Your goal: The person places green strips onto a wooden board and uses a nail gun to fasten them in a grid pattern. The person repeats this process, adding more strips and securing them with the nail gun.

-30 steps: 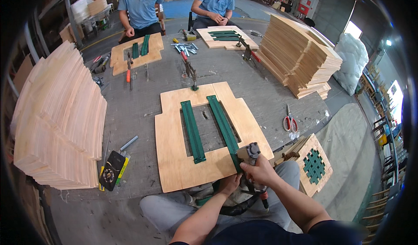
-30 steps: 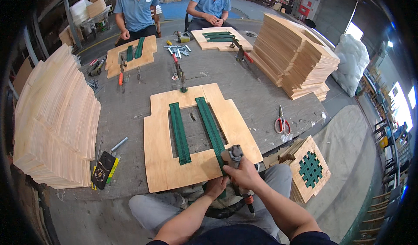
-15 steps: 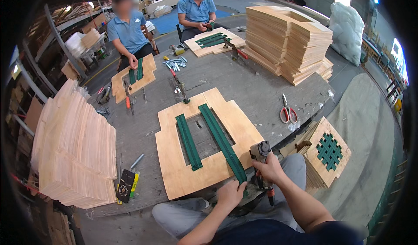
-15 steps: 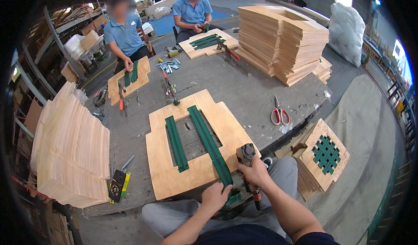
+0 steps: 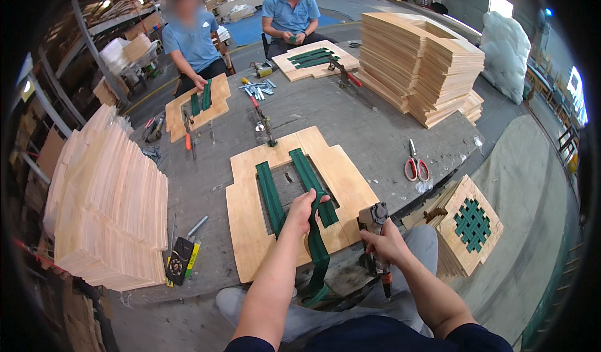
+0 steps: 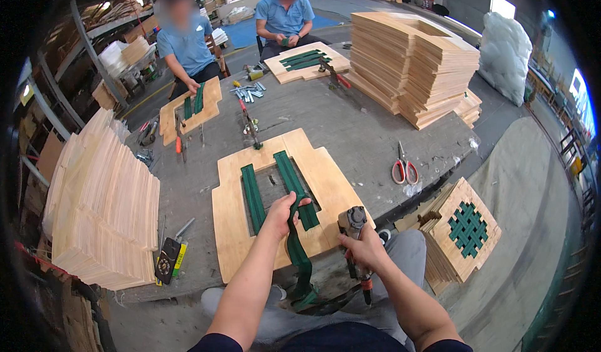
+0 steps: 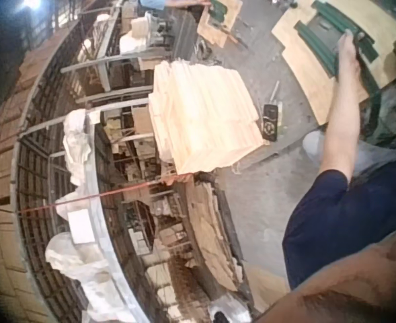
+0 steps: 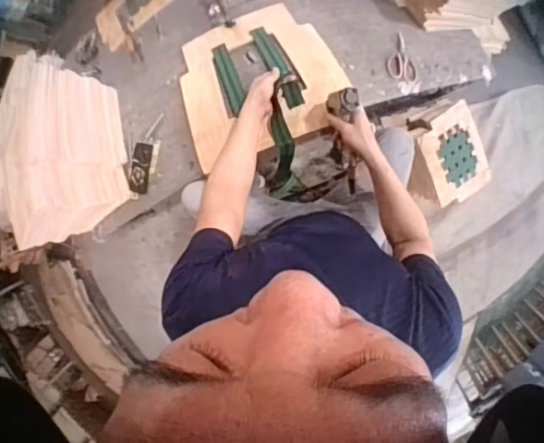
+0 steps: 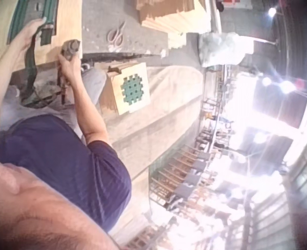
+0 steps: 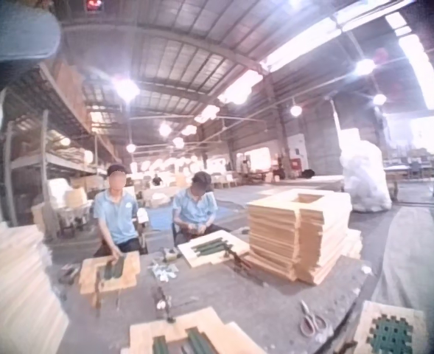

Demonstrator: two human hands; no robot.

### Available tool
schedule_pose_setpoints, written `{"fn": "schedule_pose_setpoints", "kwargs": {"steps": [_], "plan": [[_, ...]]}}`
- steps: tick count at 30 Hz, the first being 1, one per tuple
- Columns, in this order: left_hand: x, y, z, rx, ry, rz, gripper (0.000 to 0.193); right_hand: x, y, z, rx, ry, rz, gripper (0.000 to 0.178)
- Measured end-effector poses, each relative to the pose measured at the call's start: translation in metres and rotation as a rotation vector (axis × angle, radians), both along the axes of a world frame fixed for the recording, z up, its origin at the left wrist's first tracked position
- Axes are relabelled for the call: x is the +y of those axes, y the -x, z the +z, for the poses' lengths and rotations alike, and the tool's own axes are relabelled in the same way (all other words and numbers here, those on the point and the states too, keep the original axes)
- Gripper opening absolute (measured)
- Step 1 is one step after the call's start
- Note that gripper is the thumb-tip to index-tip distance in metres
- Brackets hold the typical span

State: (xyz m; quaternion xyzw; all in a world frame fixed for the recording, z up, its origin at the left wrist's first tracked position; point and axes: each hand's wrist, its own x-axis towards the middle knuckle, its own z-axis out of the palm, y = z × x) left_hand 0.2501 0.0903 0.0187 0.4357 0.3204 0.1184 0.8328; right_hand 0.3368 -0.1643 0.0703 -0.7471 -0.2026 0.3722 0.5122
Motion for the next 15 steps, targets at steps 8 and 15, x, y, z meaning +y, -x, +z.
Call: {"fn": "schedule_pose_setpoints", "kwargs": {"steps": [8,15], "plan": [[-0.009,-0.006,-0.016,-0.019,0.011,0.082,0.036,0.038,0.013,0.027,-0.003,0.104,0.163,0.038],[-0.006,-0.006,-0.031,-0.02,-0.024,0.047,0.038,0.048,0.016,-0.009,-0.138,0.172,0.209,0.043]]}}
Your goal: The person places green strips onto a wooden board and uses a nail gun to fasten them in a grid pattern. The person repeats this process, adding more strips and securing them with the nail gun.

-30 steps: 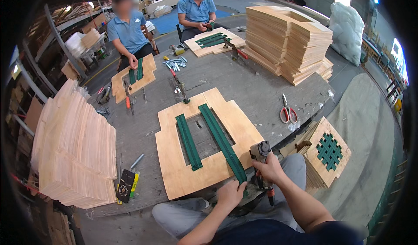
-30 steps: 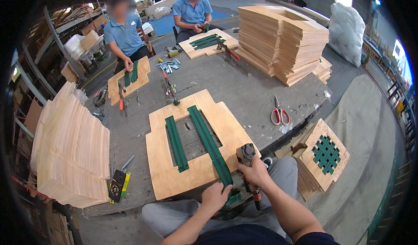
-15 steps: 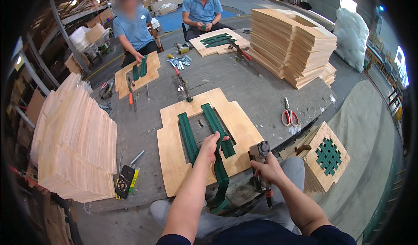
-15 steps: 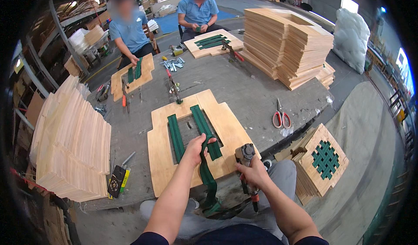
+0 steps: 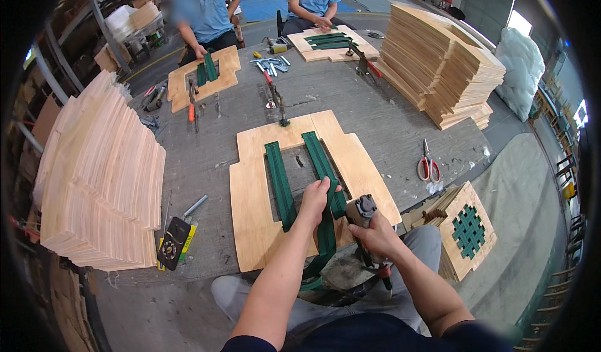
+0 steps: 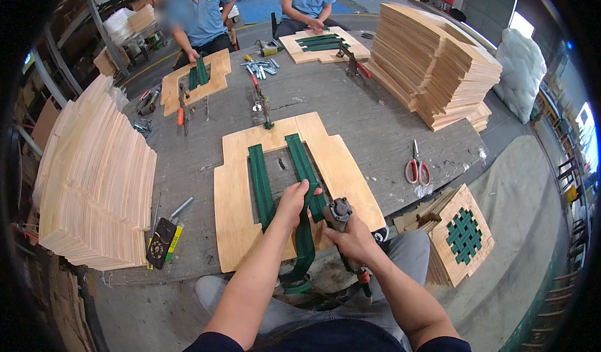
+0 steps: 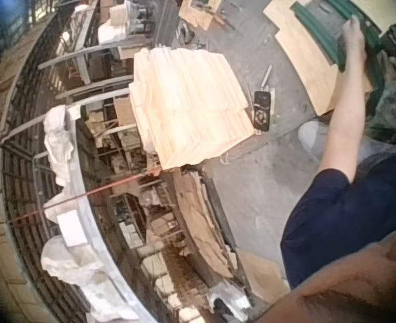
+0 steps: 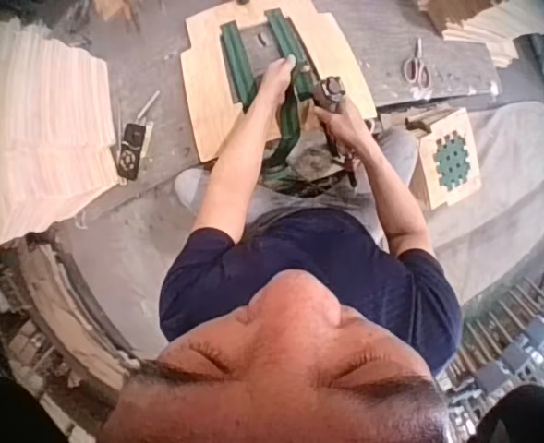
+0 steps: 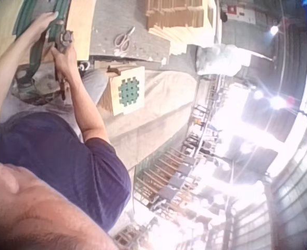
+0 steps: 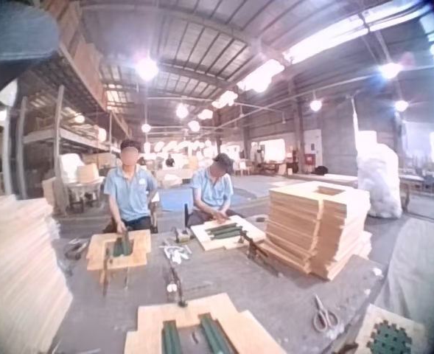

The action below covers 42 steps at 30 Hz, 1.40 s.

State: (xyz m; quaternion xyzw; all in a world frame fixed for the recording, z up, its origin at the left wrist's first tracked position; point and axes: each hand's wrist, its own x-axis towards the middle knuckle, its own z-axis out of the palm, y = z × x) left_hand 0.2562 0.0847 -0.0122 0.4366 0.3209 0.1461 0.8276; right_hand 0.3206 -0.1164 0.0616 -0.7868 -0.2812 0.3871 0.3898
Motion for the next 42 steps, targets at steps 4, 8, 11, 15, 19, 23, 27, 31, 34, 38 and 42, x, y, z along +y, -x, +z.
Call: {"fn": "schedule_pose_setpoints", "kwargs": {"steps": [4,8,11,15,19,23,27,31,34,38,42], "plan": [[0.003,-0.001,0.007,0.016,0.021,-0.001,0.039,0.003,0.002,-0.001,0.041,-0.031,-0.032,0.047],[0.008,-0.001,0.004,-0.025,0.033,0.005,0.038,0.011,0.011,0.016,-0.016,0.009,-0.004,0.048],[0.008,0.0,0.003,0.011,0.041,0.008,0.039,0.021,0.017,0.042,0.084,0.089,0.008,0.049],[0.007,-0.005,0.006,-0.029,0.049,-0.008,0.038,0.011,0.014,0.022,0.026,0.05,0.015,0.049],[0.006,-0.001,0.001,-0.044,0.054,0.005,0.037,0.012,0.016,0.015,0.054,0.009,0.057,0.041],[0.003,-0.001,0.007,0.007,0.083,-0.001,0.038,-0.001,-0.008,0.004,0.258,-0.039,-0.059,0.035],[-0.006,0.006,0.011,0.155,-0.379,0.087,0.046,-0.015,-0.038,0.0,0.439,-0.254,-0.307,0.034],[-0.05,0.019,0.015,0.374,-1.076,-0.018,0.037,-0.04,-0.096,-0.011,0.499,-0.301,-0.524,0.03],[-0.083,0.036,0.029,0.427,-1.195,-0.015,0.033,-0.045,-0.152,-0.031,0.617,-0.328,-0.48,0.03],[-0.105,0.045,0.03,0.376,-1.431,0.082,0.029,-0.011,-0.2,-0.042,0.658,-0.307,-0.506,0.03],[-0.106,0.043,0.02,0.392,-1.562,0.086,0.024,0.019,-0.232,-0.042,0.296,-0.226,-0.429,0.065]]}}
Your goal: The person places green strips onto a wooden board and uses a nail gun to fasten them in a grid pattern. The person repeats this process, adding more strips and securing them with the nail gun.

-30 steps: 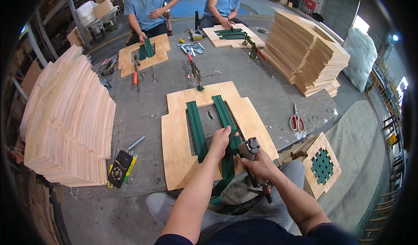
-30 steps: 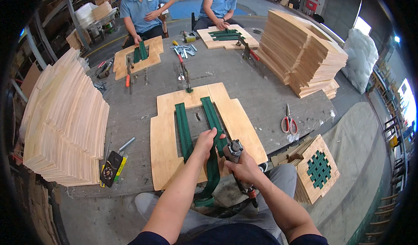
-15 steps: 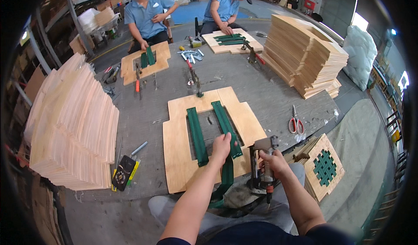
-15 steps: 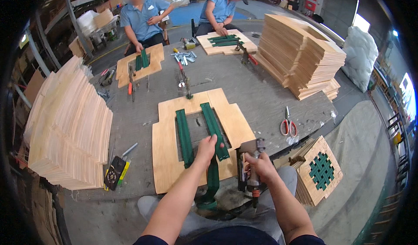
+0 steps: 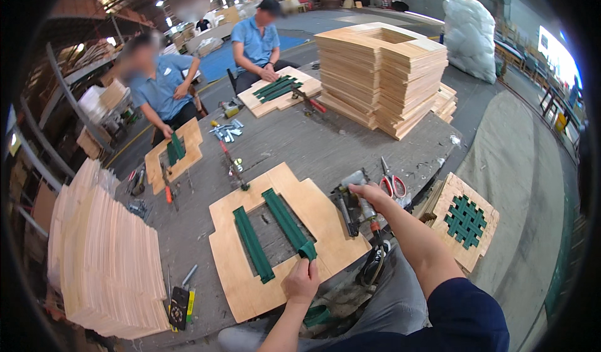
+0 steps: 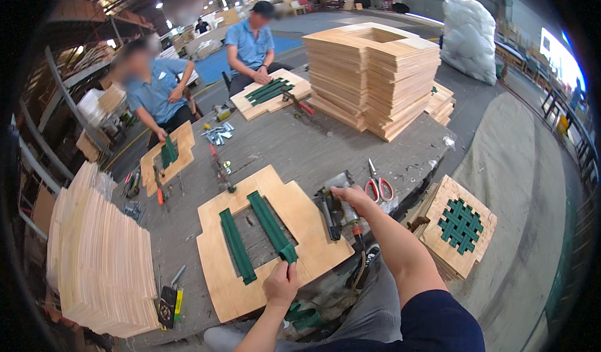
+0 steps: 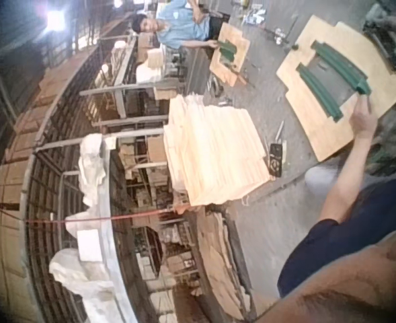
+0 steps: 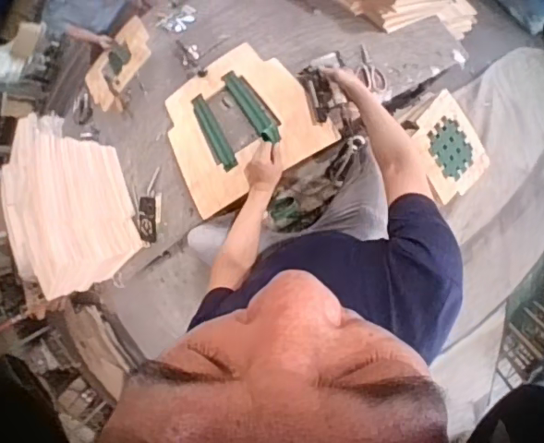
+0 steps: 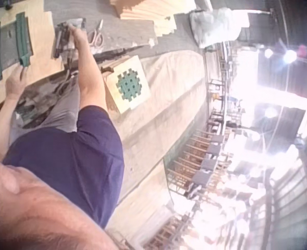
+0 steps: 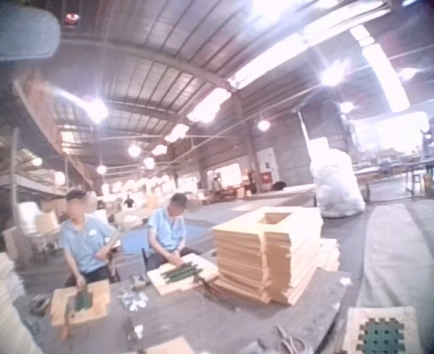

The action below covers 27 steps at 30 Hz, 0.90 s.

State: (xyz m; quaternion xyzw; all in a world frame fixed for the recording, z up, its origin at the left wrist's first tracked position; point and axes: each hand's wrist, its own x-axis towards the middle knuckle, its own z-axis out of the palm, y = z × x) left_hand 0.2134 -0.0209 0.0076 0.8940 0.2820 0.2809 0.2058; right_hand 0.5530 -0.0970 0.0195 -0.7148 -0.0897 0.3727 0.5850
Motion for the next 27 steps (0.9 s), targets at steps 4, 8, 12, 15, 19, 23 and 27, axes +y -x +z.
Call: {"fn": "schedule_pose_setpoints", "kwargs": {"steps": [4,8,12,15,19,23,27], "plan": [[0.0,0.002,-0.006,0.031,-0.001,0.019,0.023,0.011,-0.028,0.012,-0.55,0.544,0.157,0.068],[-0.002,0.001,-0.009,0.021,-0.001,0.028,0.023,-0.014,-0.038,0.014,-0.822,0.499,0.121,0.046],[0.002,0.002,-0.006,-0.01,-0.024,0.047,0.024,-0.047,-0.033,0.011,-1.062,0.776,-0.004,0.038],[0.001,-0.002,-0.003,-0.053,0.003,0.012,0.026,-0.071,-0.044,0.015,-0.95,0.809,0.022,0.052],[0.003,0.003,0.001,-0.104,0.061,0.034,0.027,-0.073,-0.047,0.024,-0.872,0.874,0.11,0.062],[0.007,0.004,-0.012,-0.233,0.156,0.062,0.031,-0.092,-0.053,0.049,-0.333,0.52,-0.013,0.058],[0.024,0.006,-0.013,-0.419,0.606,0.129,0.034,-0.103,-0.017,0.062,-0.556,0.203,0.138,0.051]]}}
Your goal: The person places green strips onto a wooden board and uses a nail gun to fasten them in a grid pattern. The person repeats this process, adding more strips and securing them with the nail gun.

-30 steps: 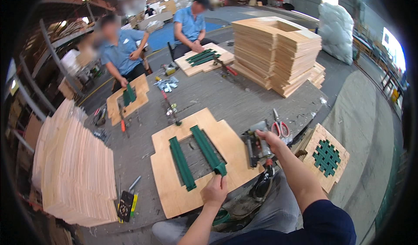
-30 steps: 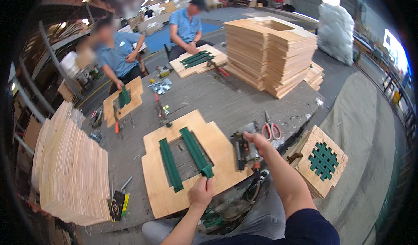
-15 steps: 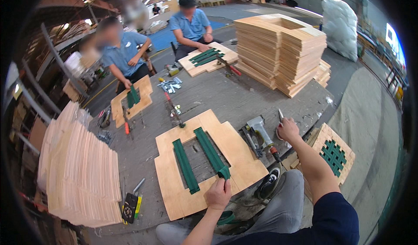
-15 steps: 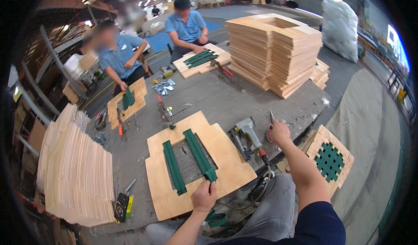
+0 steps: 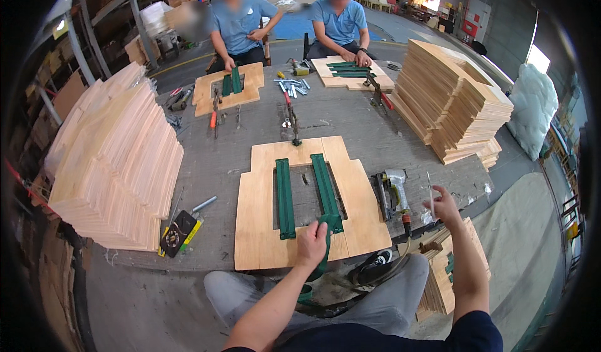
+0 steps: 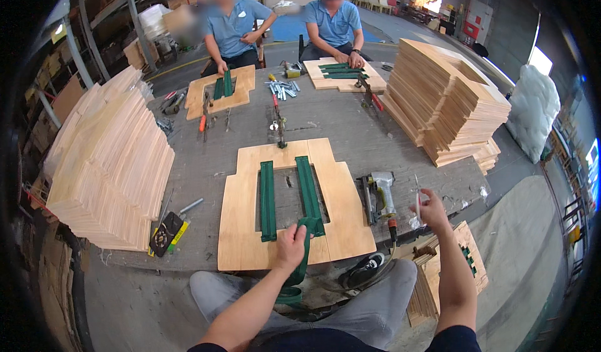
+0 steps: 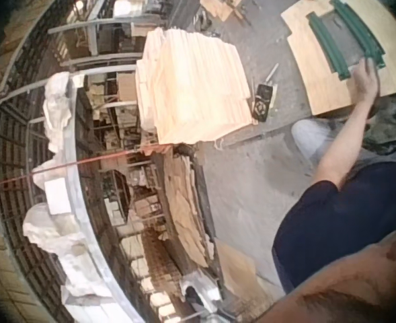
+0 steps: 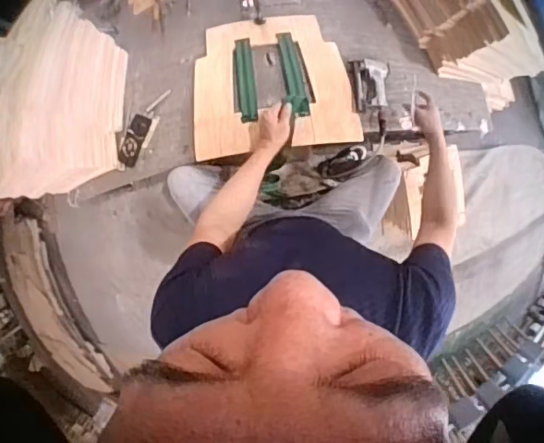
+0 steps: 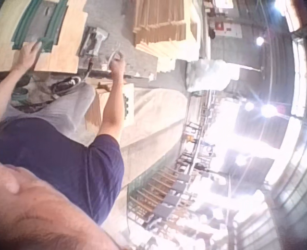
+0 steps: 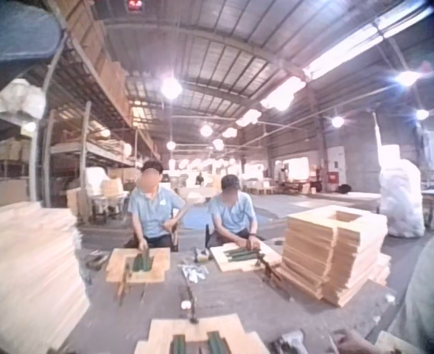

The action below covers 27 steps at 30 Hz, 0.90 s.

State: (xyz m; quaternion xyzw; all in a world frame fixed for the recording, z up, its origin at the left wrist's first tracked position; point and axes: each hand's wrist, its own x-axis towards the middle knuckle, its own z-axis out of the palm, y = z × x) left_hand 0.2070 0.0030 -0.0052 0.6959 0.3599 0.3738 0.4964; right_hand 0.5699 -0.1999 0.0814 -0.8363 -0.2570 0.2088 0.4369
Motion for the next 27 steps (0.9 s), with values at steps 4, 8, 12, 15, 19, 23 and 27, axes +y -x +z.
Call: {"fn": "schedule_pose_setpoints", "kwargs": {"steps": [4,8,12,15,19,23,27], "plan": [[0.027,0.01,0.005,-0.137,0.344,-0.106,0.032,0.017,0.075,0.007,-0.195,-0.038,0.429,0.049],[0.03,0.01,0.009,-0.248,0.644,-0.179,0.033,0.037,0.129,0.022,-0.762,0.227,0.884,0.042],[0.031,0.004,0.022,-0.31,0.686,-0.201,0.034,0.063,0.141,0.016,-0.805,0.384,1.024,0.047],[0.033,0.003,0.037,-0.321,0.72,-0.304,0.033,0.081,0.143,0.017,-0.841,0.439,1.061,0.047],[0.038,0.006,0.047,-0.226,0.644,-0.409,0.03,0.098,0.146,0.01,-0.804,0.443,1.151,0.046],[0.032,0.011,0.049,-0.15,0.578,-0.444,0.03,0.101,0.14,-0.002,-0.838,0.358,1.179,0.04],[0.024,0.02,0.05,-0.075,0.568,-0.482,0.031,0.087,0.125,-0.011,-0.815,0.319,1.209,0.034]]}}
